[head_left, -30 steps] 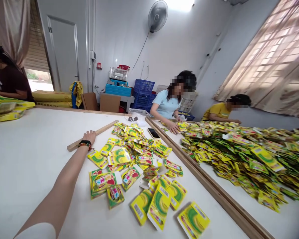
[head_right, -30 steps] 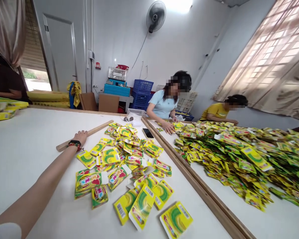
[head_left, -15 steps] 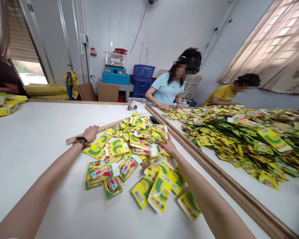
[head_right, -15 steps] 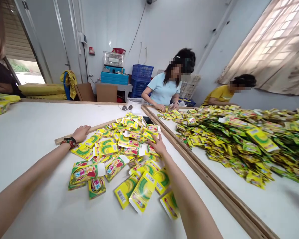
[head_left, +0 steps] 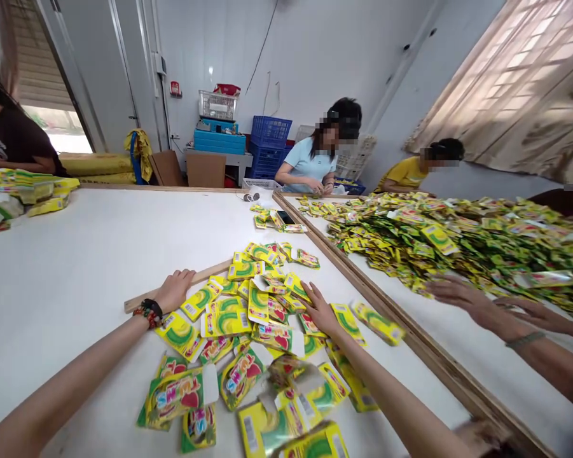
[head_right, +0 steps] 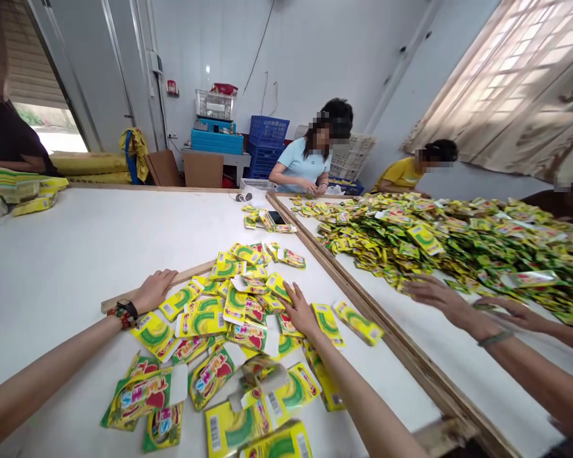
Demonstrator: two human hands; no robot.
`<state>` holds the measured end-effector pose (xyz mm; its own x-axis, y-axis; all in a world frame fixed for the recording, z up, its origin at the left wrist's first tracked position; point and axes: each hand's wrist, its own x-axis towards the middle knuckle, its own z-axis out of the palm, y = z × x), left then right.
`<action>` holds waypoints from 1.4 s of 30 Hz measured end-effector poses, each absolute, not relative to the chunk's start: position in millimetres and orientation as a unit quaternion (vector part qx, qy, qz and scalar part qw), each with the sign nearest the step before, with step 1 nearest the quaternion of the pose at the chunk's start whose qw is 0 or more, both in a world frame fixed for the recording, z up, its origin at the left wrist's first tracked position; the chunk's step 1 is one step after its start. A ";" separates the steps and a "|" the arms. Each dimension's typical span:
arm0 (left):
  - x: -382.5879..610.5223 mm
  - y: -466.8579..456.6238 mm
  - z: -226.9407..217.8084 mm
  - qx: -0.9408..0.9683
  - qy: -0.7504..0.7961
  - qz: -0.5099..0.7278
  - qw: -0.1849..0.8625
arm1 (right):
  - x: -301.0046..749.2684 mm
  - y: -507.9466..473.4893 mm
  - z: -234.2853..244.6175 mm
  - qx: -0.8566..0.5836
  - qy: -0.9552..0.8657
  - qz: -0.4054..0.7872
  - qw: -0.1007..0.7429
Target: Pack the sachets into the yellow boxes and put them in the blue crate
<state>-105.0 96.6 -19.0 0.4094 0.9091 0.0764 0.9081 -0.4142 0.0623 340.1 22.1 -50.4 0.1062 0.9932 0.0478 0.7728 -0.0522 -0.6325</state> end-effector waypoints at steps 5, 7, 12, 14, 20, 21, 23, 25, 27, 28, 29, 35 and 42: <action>-126.0 46.1 -11.7 0.817 0.574 0.058 0.006 | 334.8 -21.7 -44.9 -0.703 -0.623 0.194 0.282; -136.1 46.3 -5.8 0.790 0.610 0.059 -0.002 | 334.8 -25.1 -44.0 -0.709 -0.615 0.188 0.290; -130.0 112.6 12.0 0.740 0.667 0.077 -0.045 | 335.3 -23.7 -43.7 -0.714 -0.613 0.179 0.288; -108.6 160.3 16.1 0.736 0.668 0.093 -0.061 | 336.9 -24.3 -44.2 -0.715 -0.613 0.180 0.284; -14.5 302.5 9.6 0.742 0.649 0.133 -0.098 | 346.1 -29.2 -49.5 -0.743 -0.579 0.186 0.280; -0.3 319.8 6.0 0.743 0.647 0.138 -0.102 | 347.5 -30.0 -50.0 -0.742 -0.578 0.185 0.285; 23.5 347.4 -1.9 0.745 0.643 0.143 -0.109 | 349.3 -31.4 -51.1 -0.734 -0.584 0.187 0.292; 41.2 366.5 -9.3 0.750 0.636 0.144 -0.113 | 349.5 -32.6 -52.9 -0.726 -0.589 0.185 0.302; 52.8 379.0 -14.4 0.757 0.627 0.144 -0.118 | 347.9 -33.7 -55.8 -0.725 -0.585 0.178 0.318; 56.3 383.3 -15.7 0.760 0.622 0.144 -0.121 | 346.6 -34.2 -57.1 -0.728 -0.577 0.172 0.327; 58.1 386.4 -16.2 0.764 0.616 0.143 -0.124 | 345.2 -34.6 -58.1 -0.732 -0.570 0.169 0.332; 36.3 382.5 -10.6 0.795 0.575 0.125 -0.147 | 341.1 -34.3 -48.3 -0.754 -0.539 0.225 0.301; -23.3 341.5 -8.9 0.821 0.543 0.081 -0.157 | 339.7 -31.2 -36.9 -0.746 -0.545 0.259 0.281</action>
<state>-23.3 341.5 -8.9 0.3965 0.8665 0.3033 0.9173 -0.3606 -0.1691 339.7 -31.2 -36.9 0.2723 0.9589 -0.0802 0.6676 -0.2483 -0.7019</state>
